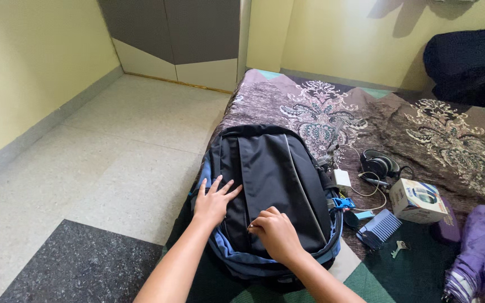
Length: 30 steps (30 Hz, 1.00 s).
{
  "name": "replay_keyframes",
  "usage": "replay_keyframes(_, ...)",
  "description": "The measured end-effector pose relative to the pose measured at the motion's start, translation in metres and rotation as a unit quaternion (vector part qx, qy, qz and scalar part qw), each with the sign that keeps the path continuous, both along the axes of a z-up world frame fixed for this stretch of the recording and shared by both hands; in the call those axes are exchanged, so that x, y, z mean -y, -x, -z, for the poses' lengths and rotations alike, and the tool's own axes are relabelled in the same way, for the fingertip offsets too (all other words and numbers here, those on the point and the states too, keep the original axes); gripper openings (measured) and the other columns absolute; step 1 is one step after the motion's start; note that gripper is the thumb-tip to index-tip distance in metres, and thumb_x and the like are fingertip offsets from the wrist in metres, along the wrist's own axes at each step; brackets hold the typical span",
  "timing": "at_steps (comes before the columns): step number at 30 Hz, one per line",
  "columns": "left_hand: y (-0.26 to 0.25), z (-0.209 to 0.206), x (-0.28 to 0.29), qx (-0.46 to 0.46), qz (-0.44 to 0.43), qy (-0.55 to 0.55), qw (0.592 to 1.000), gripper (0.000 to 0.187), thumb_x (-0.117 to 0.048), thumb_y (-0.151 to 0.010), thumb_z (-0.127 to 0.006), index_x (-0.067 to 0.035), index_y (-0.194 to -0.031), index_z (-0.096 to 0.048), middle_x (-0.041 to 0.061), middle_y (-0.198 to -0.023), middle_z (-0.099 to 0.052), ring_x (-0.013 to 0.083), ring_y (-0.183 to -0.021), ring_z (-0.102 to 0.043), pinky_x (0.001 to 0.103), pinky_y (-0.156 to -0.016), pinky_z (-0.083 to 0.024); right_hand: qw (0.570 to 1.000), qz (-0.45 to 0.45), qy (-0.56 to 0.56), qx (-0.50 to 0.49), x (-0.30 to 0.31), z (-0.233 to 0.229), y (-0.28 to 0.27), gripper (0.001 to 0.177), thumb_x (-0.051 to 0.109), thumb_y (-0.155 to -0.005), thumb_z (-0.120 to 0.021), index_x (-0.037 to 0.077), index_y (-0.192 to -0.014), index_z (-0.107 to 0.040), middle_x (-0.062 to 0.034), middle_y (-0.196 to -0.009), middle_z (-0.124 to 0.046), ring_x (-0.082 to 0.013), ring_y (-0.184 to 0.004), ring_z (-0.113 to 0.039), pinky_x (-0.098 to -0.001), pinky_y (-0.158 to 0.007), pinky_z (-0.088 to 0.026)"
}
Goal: The person packs a backpack with daily essentials. They place a pink bottle, a pink tube, and a small box into the front pocket, then put a comb, headphones, and a charging cable into the main compartment.
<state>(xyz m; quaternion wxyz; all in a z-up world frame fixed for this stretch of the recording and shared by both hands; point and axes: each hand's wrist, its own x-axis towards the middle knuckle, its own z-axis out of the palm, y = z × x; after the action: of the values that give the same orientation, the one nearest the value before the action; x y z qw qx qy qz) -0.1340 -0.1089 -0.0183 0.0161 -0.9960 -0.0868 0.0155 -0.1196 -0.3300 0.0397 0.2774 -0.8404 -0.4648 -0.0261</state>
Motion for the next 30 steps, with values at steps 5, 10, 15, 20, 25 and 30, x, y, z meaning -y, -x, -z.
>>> replay_keyframes(5, 0.005, 0.006, 0.007, 0.012, -0.021, 0.048, 0.999, 0.079, -0.006, -0.092, -0.051, -0.043, -0.158, -0.028, -0.010, -0.166, -0.028, 0.0216, -0.157, -0.015, 0.058, -0.124, -0.006, 0.999, 0.016, -0.016, -0.045, 0.000, 0.005, -0.004, 0.017, 0.022, -0.079, -0.078, 0.005, -0.083, -0.080, -0.0067, -0.083, -0.072, -0.0284, -0.095, -0.064, -0.0408, -0.082, -0.051)
replay_keyframes(10, 0.024, 0.012, 0.020, 0.055, -0.043, 0.131, 0.989, 0.072, -0.009, -0.091, -0.050, -0.033, -0.157, -0.035, -0.005, -0.164, -0.035, 0.0214, -0.155, -0.021, 0.057, -0.124, -0.006, 0.997, 0.042, -0.028, -0.061, -0.003, 0.013, -0.010, 0.018, 0.022, -0.080, -0.078, 0.004, -0.085, -0.080, -0.0086, -0.083, -0.072, -0.0296, -0.092, -0.065, -0.0413, -0.080, -0.052)
replay_keyframes(15, 0.046, 0.017, 0.030, 0.091, -0.046, 0.176, 0.979, 0.062, -0.018, -0.096, -0.048, -0.027, -0.156, -0.037, -0.001, -0.162, -0.037, 0.0229, -0.153, -0.025, 0.056, -0.123, -0.007, 0.992, 0.097, -0.052, -0.069, -0.008, 0.020, -0.010, 0.022, 0.025, -0.077, -0.082, 0.006, -0.088, -0.080, -0.0074, -0.084, -0.073, -0.0276, -0.089, -0.066, -0.0400, -0.079, -0.053)
replay_keyframes(20, 0.063, 0.016, 0.041, 0.087, -0.048, 0.196, 0.976, 0.058, -0.030, -0.100, -0.047, -0.022, -0.156, -0.037, 0.001, -0.164, -0.033, 0.0263, -0.155, -0.019, 0.057, -0.124, -0.005, 0.985, 0.144, -0.043, -0.090, -0.011, 0.019, -0.008, 0.023, 0.028, -0.075, -0.085, 0.008, -0.087, -0.080, -0.0061, -0.084, -0.074, -0.0250, -0.089, -0.067, -0.0381, -0.079, -0.054)
replay_keyframes(25, 0.074, 0.011, 0.056, 0.068, -0.085, 0.235, 0.966, 0.065, -0.048, -0.100, -0.047, -0.021, -0.158, -0.032, 0.002, -0.169, -0.018, 0.0292, -0.157, -0.006, 0.055, -0.124, -0.003, 0.984, 0.155, -0.062, -0.066, 0.000, 0.021, -0.010, 0.026, 0.025, -0.074, -0.085, 0.008, -0.092, -0.079, -0.0067, -0.089, -0.074, -0.0257, -0.093, -0.067, -0.0384, -0.080, -0.054)
replay_keyframes(30, 0.085, 0.006, 0.066, 0.064, -0.087, 0.253, 0.961, 0.081, -0.060, -0.094, -0.054, -0.021, -0.160, -0.028, 0.003, -0.171, -0.013, 0.0293, -0.157, -0.002, 0.053, -0.125, -0.002, 0.980, 0.178, -0.069, -0.048, 0.027, 0.027, -0.019, 0.024, 0.020, -0.075, -0.084, 0.008, -0.096, -0.077, -0.0075, -0.093, -0.074, -0.0258, -0.098, -0.067, -0.0388, -0.085, -0.054)
